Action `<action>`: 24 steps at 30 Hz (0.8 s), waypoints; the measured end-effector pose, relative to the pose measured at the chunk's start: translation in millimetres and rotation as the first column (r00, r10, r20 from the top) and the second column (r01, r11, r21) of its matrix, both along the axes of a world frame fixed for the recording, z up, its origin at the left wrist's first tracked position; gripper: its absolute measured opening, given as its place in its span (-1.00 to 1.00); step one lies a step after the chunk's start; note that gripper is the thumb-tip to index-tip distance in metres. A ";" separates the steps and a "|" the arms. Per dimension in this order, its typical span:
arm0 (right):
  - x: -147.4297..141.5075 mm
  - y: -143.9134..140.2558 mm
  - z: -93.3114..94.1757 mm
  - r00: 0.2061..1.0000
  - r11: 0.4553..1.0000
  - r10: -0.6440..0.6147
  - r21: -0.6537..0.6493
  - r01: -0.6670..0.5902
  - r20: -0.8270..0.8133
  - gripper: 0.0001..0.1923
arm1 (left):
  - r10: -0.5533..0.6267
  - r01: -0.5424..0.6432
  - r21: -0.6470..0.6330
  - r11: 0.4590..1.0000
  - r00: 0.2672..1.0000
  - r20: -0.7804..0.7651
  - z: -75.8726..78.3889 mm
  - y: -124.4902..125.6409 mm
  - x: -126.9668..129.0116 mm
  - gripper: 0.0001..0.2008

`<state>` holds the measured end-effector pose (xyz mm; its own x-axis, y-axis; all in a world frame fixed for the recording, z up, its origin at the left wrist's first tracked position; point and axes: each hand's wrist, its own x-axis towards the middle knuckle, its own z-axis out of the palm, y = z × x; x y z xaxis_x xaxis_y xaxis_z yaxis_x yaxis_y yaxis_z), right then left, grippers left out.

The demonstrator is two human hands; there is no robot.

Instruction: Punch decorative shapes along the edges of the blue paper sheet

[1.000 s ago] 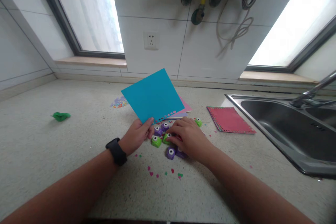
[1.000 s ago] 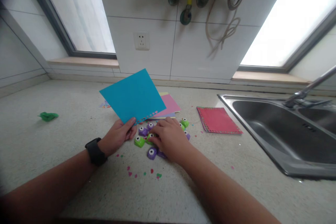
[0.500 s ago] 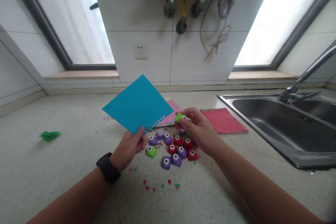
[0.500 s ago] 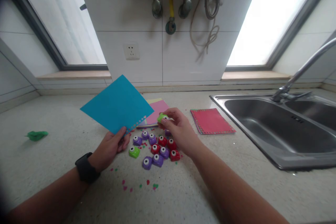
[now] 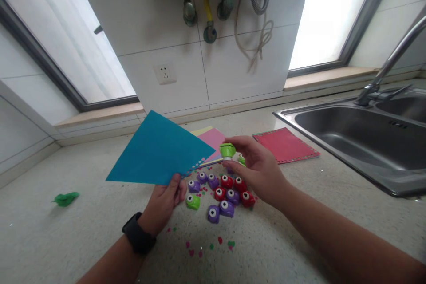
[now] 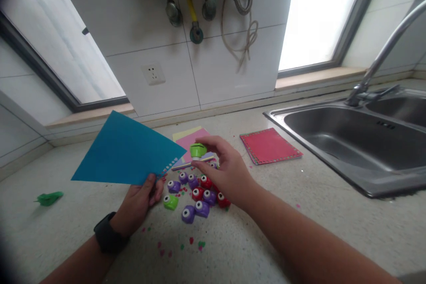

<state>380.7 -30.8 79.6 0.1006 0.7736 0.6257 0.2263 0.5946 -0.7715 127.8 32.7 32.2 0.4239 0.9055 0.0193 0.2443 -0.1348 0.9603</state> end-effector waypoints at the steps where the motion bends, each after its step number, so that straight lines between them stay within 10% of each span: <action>1: -0.4 -0.9 -0.6 0.999 1.000 -0.014 0.011 0.014 0.033 -0.58 | 0.001 -0.001 0.003 1.000 1.000 -0.003 -0.2 -0.3 -0.5 -0.32; 24: -4.5 -9.0 5.9 0.961 0.972 -0.135 0.223 0.080 0.243 -0.67 | 0.016 -0.016 0.037 0.999 1.000 -0.004 -0.7 -1.6 2.2 -0.33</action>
<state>376.3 -39.8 85.5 -0.0085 0.6165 0.7873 0.4704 0.6973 -0.5409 130.0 31.1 31.5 0.4092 0.9110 0.0515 0.2504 -0.1664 0.9537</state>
